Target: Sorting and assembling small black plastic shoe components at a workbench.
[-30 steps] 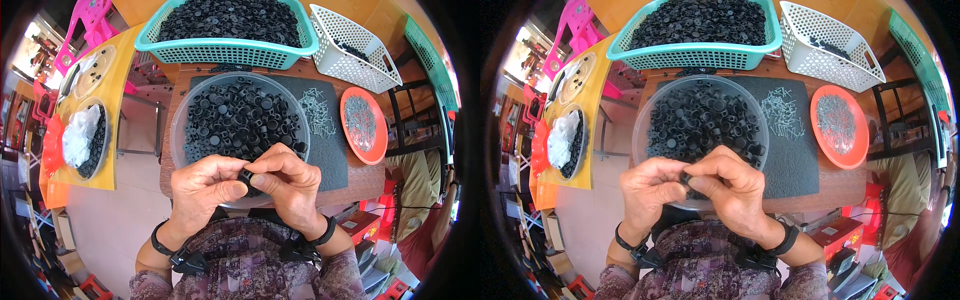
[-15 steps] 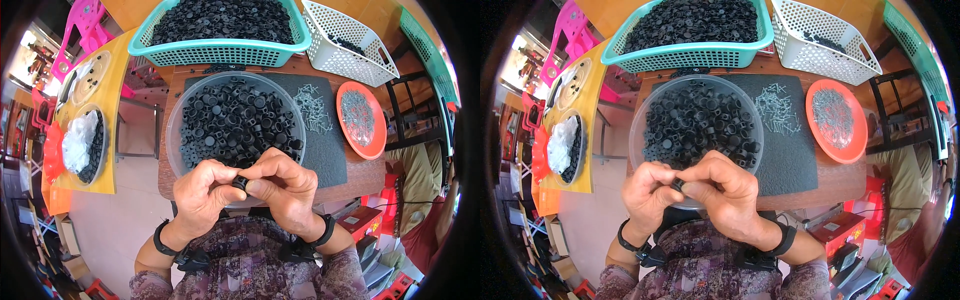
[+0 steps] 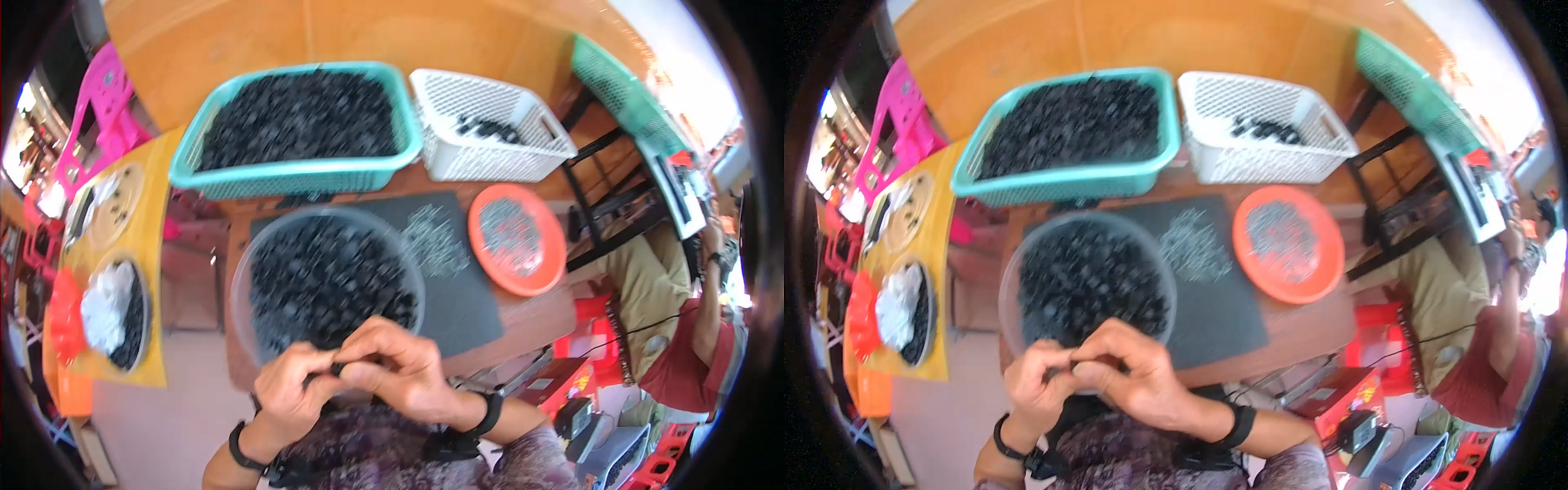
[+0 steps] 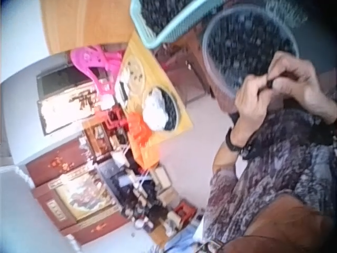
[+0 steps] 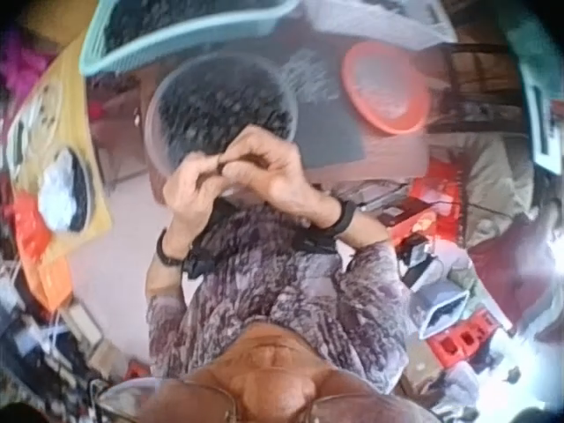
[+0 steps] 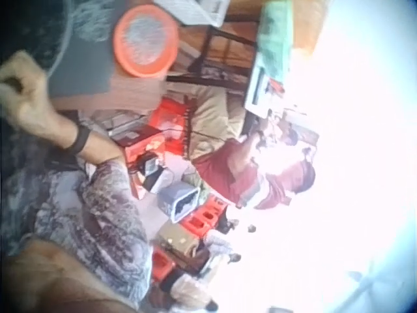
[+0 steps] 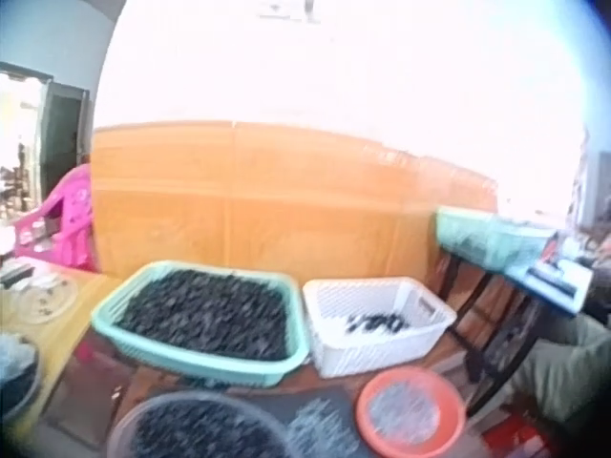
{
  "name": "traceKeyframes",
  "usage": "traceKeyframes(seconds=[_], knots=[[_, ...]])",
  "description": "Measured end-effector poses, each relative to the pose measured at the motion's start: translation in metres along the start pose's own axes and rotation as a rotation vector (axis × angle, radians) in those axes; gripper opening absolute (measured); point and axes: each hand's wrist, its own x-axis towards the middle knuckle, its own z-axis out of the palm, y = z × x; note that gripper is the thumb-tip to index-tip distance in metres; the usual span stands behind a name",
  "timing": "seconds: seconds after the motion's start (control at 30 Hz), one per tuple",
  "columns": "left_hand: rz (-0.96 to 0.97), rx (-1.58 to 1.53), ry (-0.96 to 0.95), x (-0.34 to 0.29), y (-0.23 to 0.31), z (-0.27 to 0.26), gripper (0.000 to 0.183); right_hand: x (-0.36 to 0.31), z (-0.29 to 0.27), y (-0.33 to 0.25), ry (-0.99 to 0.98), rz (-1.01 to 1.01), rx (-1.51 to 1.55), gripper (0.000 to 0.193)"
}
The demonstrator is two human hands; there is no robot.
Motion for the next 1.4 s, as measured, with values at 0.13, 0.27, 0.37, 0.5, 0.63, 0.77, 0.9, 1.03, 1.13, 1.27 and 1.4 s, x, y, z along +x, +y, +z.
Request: traceKeyframes(seconds=[0.13,0.27,0.37,0.5,0.63,0.77,0.9,1.03,1.13,1.27,1.4], knots=[[-0.043,-0.043,-0.034,0.008,0.006,0.005,0.034,0.003,-0.009,-0.001,0.059,0.199,0.164,0.009],[-0.203,-0.091,0.02,0.014,-0.001,-0.004,0.037,0.035,-0.06,-0.025,0.242,0.141,-0.412,0.008],[-0.261,0.033,0.086,0.009,0.0,-0.031,0.028,0.079,-0.12,-0.037,0.431,0.042,-0.629,0.017],[-0.253,0.11,0.104,0.001,-0.006,-0.044,0.02,0.137,-0.21,-0.045,0.591,-0.113,-0.755,0.019],[-0.107,0.378,-0.039,-0.003,-0.012,-0.047,0.02,0.176,-0.256,-0.033,0.693,-0.074,-1.08,0.024],[-0.011,0.506,-0.122,-0.003,-0.013,-0.046,0.021,0.185,-0.269,-0.021,0.68,-0.129,-1.5,0.028],[0.049,0.578,-0.237,0.003,-0.017,-0.041,0.022,0.163,-0.256,-0.012,0.595,-0.2,-1.337,0.029],[0.082,0.672,-0.364,0.012,-0.023,-0.029,0.024,0.115,-0.2,-0.028,0.531,-0.281,-1.26,0.024],[0.161,0.694,-0.347,0.017,-0.025,-0.021,0.008,0.082,-0.172,-0.029,0.409,-0.439,-1.245,0.017],[0.065,0.723,-0.412,0.017,-0.019,-0.024,0.019,0.045,-0.155,-0.026,0.307,-0.415,-1.249,0.015],[0.069,0.67,-0.373,0.017,-0.02,-0.023,0.016,0.014,-0.149,-0.016,0.228,-0.257,-1.159,0.015]])
